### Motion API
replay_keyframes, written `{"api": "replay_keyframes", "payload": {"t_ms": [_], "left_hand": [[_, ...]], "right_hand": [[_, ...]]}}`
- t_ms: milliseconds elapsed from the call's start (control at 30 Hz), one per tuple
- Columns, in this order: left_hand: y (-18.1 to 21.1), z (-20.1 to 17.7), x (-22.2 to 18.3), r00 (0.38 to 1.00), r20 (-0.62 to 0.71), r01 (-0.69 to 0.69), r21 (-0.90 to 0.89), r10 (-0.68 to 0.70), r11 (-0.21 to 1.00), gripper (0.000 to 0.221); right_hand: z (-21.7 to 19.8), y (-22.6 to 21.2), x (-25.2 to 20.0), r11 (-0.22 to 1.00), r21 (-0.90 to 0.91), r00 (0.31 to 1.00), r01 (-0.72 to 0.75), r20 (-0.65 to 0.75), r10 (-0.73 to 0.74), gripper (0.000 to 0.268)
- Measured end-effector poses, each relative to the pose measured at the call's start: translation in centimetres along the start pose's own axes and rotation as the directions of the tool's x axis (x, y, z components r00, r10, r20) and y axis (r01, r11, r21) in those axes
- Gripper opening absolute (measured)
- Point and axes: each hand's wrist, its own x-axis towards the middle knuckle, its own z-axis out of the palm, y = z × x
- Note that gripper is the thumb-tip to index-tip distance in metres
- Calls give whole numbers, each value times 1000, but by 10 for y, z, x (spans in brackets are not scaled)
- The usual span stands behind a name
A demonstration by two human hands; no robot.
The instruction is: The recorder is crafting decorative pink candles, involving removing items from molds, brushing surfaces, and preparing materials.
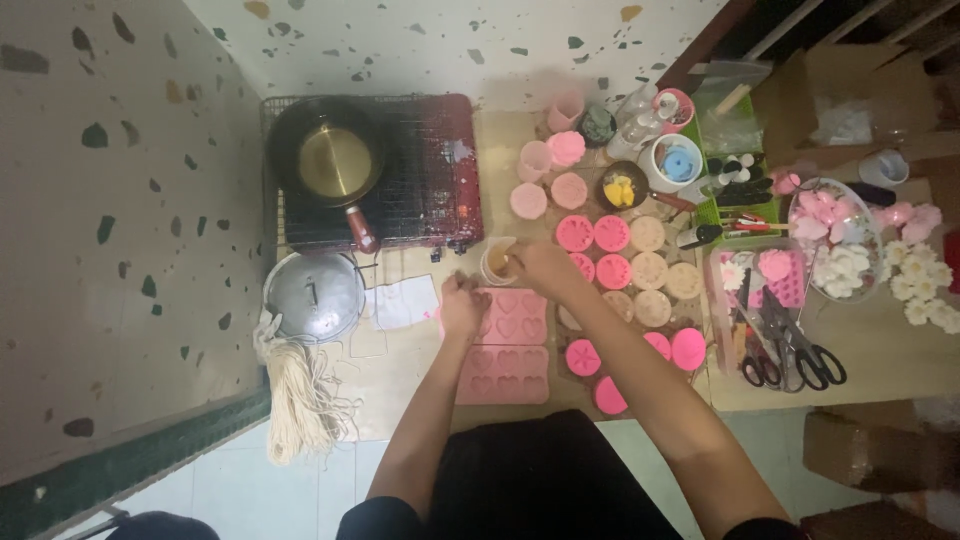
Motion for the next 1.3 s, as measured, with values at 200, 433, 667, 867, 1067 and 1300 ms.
{"api": "replay_keyframes", "payload": {"t_ms": [200,433,667,867,1067,1300], "left_hand": [[0,-11,-1,1000,-18,2,1,-2,1000,26],[29,-40,-13,1000,-16,-2,-40,1,999,34],[35,-34,-42,995,-98,6,-161,-22,987,30],[55,-34,-78,995,-67,50,-317,-75,947,32],[56,-44,-77,995,-60,47,-398,-77,916,29],[68,-80,-47,991,-56,92,-345,-118,934,28]], "right_hand": [[1,1,-1,994,100,987,47,-158,-31,24],[9,5,-1,994,110,994,0,-104,11,23],[3,-1,-4,986,165,983,30,-185,1,25],[25,12,-2,951,297,969,84,-248,-8,21],[27,9,-38,989,122,943,85,-331,-40,19],[-24,-30,-111,988,153,934,15,-355,41,23]]}}
